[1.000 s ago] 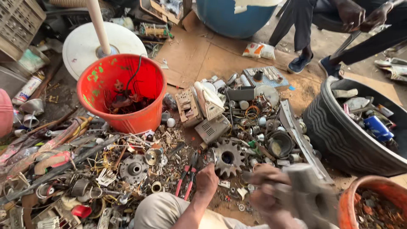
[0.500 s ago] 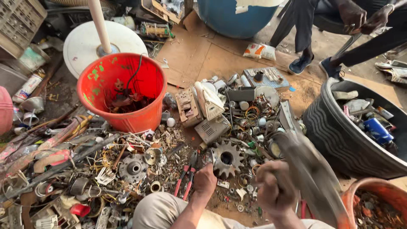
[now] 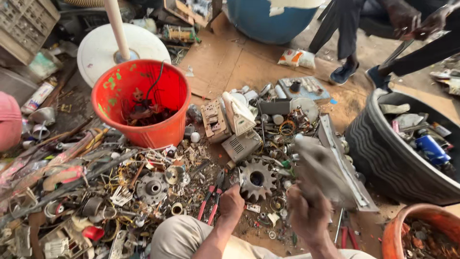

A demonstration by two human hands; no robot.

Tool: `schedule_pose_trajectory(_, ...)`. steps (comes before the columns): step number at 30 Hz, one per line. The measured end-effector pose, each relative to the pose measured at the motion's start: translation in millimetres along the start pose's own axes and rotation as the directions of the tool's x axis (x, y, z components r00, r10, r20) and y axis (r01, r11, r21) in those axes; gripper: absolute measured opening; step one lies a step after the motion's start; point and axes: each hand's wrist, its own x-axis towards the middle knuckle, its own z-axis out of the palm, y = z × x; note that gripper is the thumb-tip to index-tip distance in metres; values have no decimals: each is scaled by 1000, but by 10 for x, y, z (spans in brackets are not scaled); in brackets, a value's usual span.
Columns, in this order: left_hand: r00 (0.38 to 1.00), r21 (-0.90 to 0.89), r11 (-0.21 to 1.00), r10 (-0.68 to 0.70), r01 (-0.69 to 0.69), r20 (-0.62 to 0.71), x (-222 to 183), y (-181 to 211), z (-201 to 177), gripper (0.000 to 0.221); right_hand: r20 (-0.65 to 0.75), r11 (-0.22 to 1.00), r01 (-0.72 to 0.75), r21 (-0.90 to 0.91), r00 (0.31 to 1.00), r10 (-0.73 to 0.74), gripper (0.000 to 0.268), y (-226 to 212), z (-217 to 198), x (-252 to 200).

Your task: The person sits on the ground and uses a hammer and pliers to dismantle a metal gear-like component. They repeatedly strike the object to break it apart and use pliers to pull off smaller pieces, discarding them into a nearby red bucket.

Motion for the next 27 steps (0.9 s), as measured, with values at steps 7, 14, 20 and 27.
schedule_pose_trajectory(7,999,-58,998,33,-30,44,127,-78,93,11,312,857,107,-505,948,66,22,829,694,-232)
schedule_pose_trajectory(14,981,54,985,171,-166,-94,-33,-222,146,11,159,764,-589,-264,755,636,30,30,169,-30)
schedule_pose_trajectory(20,999,-28,999,45,-45,5,14,-286,269,16,-93,873,371,317,928,-361,18,483,-98,-195)
schedule_pose_trajectory(27,981,-18,983,179,-181,-74,87,-195,152,8,244,840,-269,-472,875,418,10,960,648,-174)
